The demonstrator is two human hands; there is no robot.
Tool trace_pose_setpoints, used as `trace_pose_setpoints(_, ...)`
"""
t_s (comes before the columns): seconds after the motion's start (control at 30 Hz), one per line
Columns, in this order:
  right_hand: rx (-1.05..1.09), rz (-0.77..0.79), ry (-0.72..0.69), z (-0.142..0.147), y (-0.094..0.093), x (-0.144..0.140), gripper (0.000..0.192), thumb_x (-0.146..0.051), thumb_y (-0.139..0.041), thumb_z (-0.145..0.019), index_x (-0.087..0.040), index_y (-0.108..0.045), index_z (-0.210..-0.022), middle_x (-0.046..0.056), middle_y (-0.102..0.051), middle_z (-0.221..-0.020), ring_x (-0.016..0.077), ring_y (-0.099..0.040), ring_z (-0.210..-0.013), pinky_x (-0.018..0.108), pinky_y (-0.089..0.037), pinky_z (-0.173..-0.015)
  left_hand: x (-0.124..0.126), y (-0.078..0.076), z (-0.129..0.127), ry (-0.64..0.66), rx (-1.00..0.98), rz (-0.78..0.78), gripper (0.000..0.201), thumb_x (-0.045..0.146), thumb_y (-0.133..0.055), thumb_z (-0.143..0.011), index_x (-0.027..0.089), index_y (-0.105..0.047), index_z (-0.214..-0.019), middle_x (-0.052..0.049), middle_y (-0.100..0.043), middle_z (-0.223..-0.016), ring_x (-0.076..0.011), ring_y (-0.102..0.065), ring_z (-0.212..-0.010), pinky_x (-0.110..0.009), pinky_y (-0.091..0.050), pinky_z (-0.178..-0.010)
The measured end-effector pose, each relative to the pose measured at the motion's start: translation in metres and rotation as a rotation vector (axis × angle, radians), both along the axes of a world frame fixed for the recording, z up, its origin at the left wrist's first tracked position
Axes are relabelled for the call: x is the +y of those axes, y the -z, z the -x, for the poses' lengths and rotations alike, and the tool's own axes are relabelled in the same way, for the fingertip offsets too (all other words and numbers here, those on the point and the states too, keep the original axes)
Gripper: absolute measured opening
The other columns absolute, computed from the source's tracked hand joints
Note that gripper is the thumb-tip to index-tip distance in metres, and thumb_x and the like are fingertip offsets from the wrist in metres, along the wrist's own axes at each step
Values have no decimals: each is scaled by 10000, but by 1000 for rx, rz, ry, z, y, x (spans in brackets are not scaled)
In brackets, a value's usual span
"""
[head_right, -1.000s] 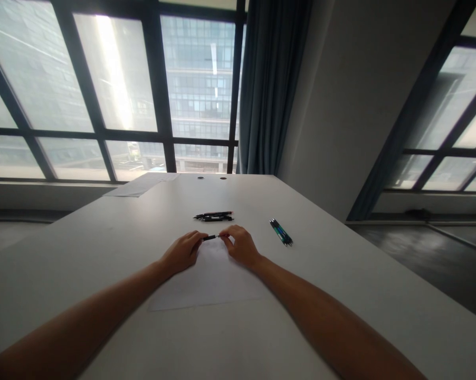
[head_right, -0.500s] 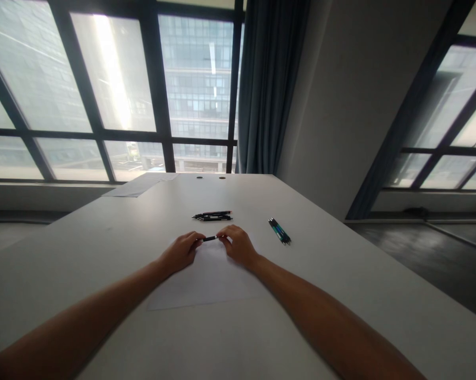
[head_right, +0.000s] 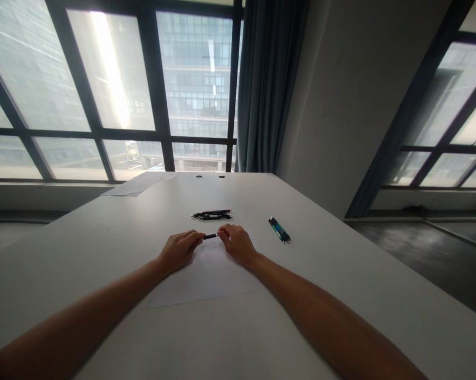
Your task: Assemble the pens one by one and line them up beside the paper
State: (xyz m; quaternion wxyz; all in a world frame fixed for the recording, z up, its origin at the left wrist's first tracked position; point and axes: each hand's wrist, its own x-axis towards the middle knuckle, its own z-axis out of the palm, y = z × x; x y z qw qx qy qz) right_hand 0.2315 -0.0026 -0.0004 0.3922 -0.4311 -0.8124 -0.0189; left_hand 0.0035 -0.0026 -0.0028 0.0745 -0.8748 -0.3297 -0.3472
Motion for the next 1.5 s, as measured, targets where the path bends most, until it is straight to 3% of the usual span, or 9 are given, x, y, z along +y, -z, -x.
trace_pose_setpoints(0.27, 5, -12, -88, -2, -3, -4, 132, -297, -524, -922, -194, -604, -900, 41, -643, -801, 182, -573, -749, 322, -421, -752, -1, -1, 0, 1, -14, -8, 206, 225, -454, -963, 216, -626, -1077, -36, -713, -942, -158, -670, -811, -253, -505, -678)
trace_pose_setpoints(0.4, -72, 9, -69, -1, -4, -4, 254, -269, -428, -971, -194, -600, -800, 41, -637, -743, 185, -569, -734, 329, -399, -755, 0, 0, 0, 22, -2, -6, 202, 228, -458, -963, 217, -622, -1082, -34, -713, -949, -161, -670, -837, -255, -509, -703)
trace_pose_setpoints(0.57, -51, -12, -87, 1, -5, -6, 152, -312, -537, -920, -175, -584, -966, 48, -661, -829, 192, -588, -788, 351, -390, -815, 0, 0, -1, 17, -5, -9, 208, 224, -457, -963, 216, -622, -1089, -34, -713, -953, -161, -669, -834, -259, -512, -704)
trace_pose_setpoints(0.67, -102, -17, -95, 1, -6, -7, 205, -292, -452, -961, -182, -595, -863, 54, -656, -792, 192, -576, -769, 353, -385, -796, -1, -1, -1, 18, -1, -2, 214, 226, -451, -963, 219, -628, -1084, -40, -713, -952, -158, -668, -835, -257, -518, -706)
trace_pose_setpoints(0.83, -83, -26, -89, 1, -6, -6, 162, -309, -507, -934, -178, -598, -963, 63, -668, -848, 208, -587, -806, 369, -381, -813, -1, -2, -1, 10, -9, 11, 215, 212, -456, -956, 218, -627, -1086, -41, -713, -958, -163, -667, -846, -266, -521, -709)
trace_pose_setpoints(0.93, -100, -29, -82, 1, -6, -6, 207, -280, -440, -960, -186, -599, -867, 64, -663, -816, 205, -579, -785, 366, -378, -804, 0, -1, -1, 18, -13, 17, 215, 212, -457, -955, 222, -628, -1085, -41, -709, -952, -161, -666, -837, -266, -520, -707)
trace_pose_setpoints(1.07, -98, -28, -80, 1, -7, -6, 189, -294, -455, -954, -182, -605, -930, 63, -664, -834, 204, -578, -789, 362, -377, -809, 1, 0, -1, 13, -20, 18, 213, 214, -454, -957, 221, -626, -1083, -40, -708, -944, -158, -665, -826, -263, -515, -699)
trace_pose_setpoints(1.17, -123, -25, -59, 1, -6, -6, 254, -294, -414, -971, -181, -600, -839, 64, -651, -783, 203, -566, -758, 363, -372, -791, 1, 0, -1, 16, -18, 13, 206, 214, -459, -957, 221, -624, -1079, -37, -711, -953, -159, -667, -834, -263, -514, -706)
trace_pose_setpoints(1.5, -142, -58, -75, 0, -5, -4, 309, -331, -368, -1006, -180, -594, -858, 66, -646, -813, 200, -561, -772, 353, -356, -780, -2, -3, -1, 24, -5, 14, 229, 203, -450, -956, 224, -623, -1104, -41, -711, -964, -156, -669, -842, -263, -524, -734)
